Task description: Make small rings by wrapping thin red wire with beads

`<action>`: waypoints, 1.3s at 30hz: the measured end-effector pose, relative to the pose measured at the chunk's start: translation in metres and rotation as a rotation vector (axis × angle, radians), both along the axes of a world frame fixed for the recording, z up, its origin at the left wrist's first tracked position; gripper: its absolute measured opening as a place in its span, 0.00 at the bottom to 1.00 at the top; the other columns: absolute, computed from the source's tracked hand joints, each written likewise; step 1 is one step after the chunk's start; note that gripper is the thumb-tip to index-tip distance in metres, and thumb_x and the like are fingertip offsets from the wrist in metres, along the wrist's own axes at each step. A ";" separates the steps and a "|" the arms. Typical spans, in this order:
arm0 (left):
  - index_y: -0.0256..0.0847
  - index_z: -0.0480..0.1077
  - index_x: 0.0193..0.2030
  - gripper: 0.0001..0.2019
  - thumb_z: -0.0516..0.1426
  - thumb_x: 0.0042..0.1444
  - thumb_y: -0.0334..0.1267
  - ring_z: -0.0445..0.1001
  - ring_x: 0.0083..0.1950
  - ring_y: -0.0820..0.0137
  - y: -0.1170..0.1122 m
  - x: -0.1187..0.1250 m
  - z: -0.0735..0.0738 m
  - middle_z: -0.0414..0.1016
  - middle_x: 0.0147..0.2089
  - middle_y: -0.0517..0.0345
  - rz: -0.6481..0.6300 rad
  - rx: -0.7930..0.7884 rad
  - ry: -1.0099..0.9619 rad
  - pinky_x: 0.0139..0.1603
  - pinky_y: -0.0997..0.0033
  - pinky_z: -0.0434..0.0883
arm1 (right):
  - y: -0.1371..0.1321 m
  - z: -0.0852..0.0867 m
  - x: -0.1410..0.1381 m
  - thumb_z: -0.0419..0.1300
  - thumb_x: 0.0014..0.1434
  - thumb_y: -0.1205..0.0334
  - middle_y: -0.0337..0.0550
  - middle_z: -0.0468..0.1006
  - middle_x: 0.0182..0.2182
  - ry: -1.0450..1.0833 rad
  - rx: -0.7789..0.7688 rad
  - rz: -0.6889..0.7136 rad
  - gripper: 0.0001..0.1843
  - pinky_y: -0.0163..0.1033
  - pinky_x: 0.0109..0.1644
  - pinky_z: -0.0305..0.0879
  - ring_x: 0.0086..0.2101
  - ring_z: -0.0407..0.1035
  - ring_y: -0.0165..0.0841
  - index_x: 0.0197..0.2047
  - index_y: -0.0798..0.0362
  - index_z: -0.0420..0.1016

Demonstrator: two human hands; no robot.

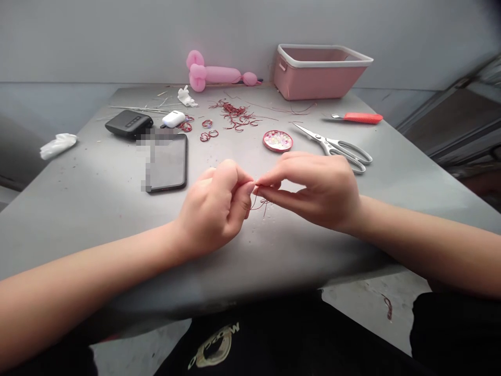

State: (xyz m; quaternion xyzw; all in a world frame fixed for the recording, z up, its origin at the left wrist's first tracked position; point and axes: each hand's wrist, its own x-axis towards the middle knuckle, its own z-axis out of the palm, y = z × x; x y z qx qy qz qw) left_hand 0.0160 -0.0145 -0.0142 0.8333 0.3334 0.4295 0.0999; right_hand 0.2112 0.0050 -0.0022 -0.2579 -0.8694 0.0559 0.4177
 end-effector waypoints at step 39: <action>0.42 0.63 0.38 0.06 0.48 0.67 0.35 0.69 0.23 0.75 -0.005 0.000 0.011 0.76 0.25 0.65 -0.144 -0.458 -0.045 0.27 0.73 0.67 | 0.020 -0.004 0.002 0.63 0.56 0.69 0.32 0.77 0.31 0.050 0.662 0.055 0.11 0.38 0.35 0.73 0.37 0.73 0.30 0.26 0.47 0.69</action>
